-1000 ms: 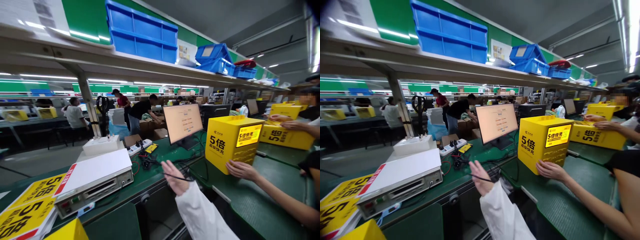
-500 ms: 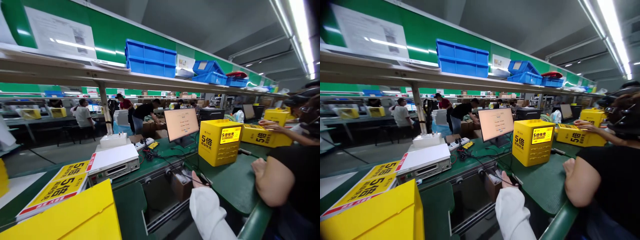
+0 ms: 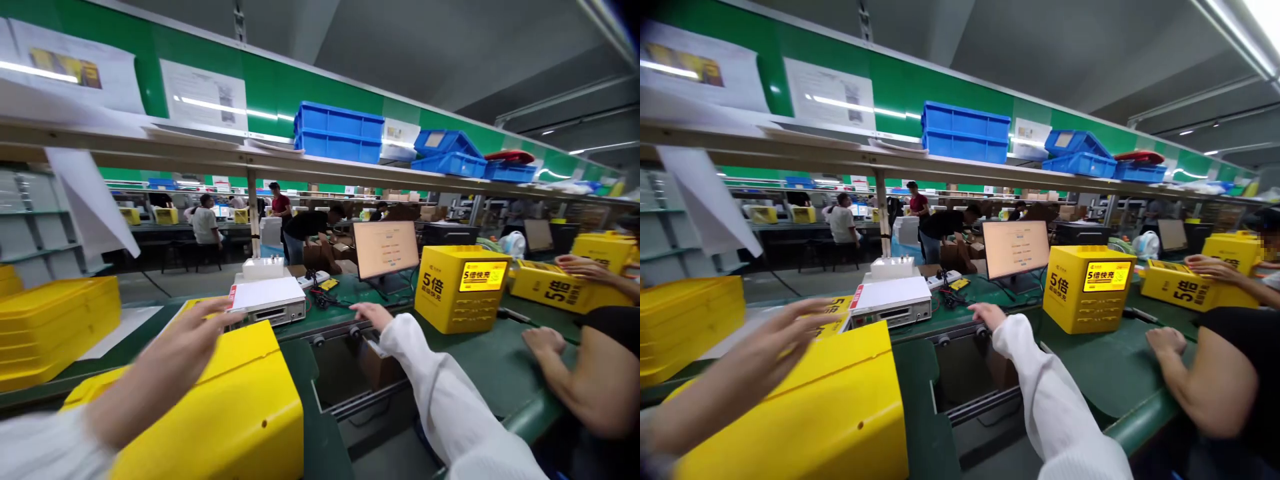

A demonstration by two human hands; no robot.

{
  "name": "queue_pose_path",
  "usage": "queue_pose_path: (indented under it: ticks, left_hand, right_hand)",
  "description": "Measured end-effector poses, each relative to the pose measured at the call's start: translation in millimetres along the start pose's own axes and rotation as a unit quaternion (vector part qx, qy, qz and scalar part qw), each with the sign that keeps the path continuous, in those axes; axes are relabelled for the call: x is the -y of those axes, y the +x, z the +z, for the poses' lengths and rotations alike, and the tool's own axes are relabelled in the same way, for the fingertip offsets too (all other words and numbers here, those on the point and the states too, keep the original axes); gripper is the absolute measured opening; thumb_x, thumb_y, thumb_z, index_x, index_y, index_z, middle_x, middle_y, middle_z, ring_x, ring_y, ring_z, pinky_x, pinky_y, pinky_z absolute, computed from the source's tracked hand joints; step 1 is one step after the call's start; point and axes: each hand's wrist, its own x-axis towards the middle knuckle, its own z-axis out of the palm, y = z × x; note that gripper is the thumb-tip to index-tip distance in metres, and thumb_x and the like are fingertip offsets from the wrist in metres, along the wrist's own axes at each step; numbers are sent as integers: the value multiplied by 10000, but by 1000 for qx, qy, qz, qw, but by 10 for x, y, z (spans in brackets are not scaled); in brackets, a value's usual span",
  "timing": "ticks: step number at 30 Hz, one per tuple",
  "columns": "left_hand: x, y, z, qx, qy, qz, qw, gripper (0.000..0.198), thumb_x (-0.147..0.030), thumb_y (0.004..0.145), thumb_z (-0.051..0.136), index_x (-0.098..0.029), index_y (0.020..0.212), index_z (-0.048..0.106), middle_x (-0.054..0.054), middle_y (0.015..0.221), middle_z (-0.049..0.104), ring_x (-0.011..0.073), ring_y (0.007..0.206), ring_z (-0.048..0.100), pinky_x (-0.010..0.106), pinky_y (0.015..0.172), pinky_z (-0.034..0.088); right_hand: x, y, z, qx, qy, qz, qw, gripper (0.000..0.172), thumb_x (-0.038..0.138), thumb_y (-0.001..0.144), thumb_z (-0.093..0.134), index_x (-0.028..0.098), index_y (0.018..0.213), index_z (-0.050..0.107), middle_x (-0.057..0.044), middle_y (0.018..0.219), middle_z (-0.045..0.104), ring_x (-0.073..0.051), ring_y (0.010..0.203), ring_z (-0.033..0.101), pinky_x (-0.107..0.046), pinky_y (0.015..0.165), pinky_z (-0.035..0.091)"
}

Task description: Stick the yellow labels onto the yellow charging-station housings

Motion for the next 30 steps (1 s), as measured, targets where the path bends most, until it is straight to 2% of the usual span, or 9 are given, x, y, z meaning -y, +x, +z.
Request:
queue_pose_path:
  ticks: [3,5,7,9,17,21,24,27,30]
  left_hand:
    - [-323,436,560,84,36,153,984,639,-5,756,344,-367,1278,414,7,1432,327,203,1299,315,394,1034,305]
    - [-429,720,1006,117,59,206,970,473,-87,702,542,-300,1123,571,53,1405,383,274,1296,309,488,1054,224]
    - [-396,925,1341,117,72,194,971,103,-148,647,654,-203,733,665,76,1041,655,275,1069,534,499,1034,240]
    - [-257,1061,1476,74,85,157,981,124,-218,723,626,-164,611,613,48,710,660,213,796,605,488,994,283]
    - [216,1128,651,-236,111,140,955,384,-277,931,249,-151,744,560,65,695,596,176,756,524,399,819,296]
    - [-56,700,449,-213,117,380,892,305,-370,875,444,-219,623,526,-55,530,525,109,581,458,291,652,316]
    - [-219,426,413,-182,110,477,853,270,-304,844,500,-217,590,532,-69,528,540,105,536,438,288,604,339]
    - [-95,235,239,-139,117,485,855,216,-165,819,489,-204,633,594,-42,607,613,122,595,498,292,633,388]
    - [296,-57,-107,-76,111,413,901,191,-133,837,467,-164,883,649,47,946,675,165,927,559,281,862,411]
  right_hand:
    - [133,-257,465,87,-43,-50,994,240,375,802,606,141,758,637,9,664,627,-125,661,591,-330,735,482]
    - [176,-487,598,104,-60,-81,989,294,451,769,608,170,822,674,-24,733,666,-167,759,612,-379,825,458]
    - [155,-711,591,98,-75,-100,987,376,541,743,581,204,859,700,-57,838,685,-212,866,611,-407,900,423]
    - [63,-899,494,82,-93,-99,987,426,593,732,550,217,842,717,-86,929,678,-247,967,589,-423,954,385]
    - [-159,-923,319,153,-124,-25,980,550,679,629,588,188,824,741,-192,1102,624,-368,1132,498,-566,963,333]
    - [717,-668,871,177,56,-23,982,568,642,811,382,226,1112,625,-103,1217,575,-212,1206,454,-424,1060,265]
    - [1570,-618,1473,278,251,42,926,551,572,729,587,199,1133,558,-92,990,681,-176,929,623,-329,888,448]
    - [2092,-546,1976,320,244,70,913,481,367,631,740,192,1017,513,-10,704,670,-120,639,612,-242,643,484]
    - [2188,-313,2334,295,159,-33,942,399,390,691,632,215,975,414,13,719,632,-97,555,545,-214,519,431]
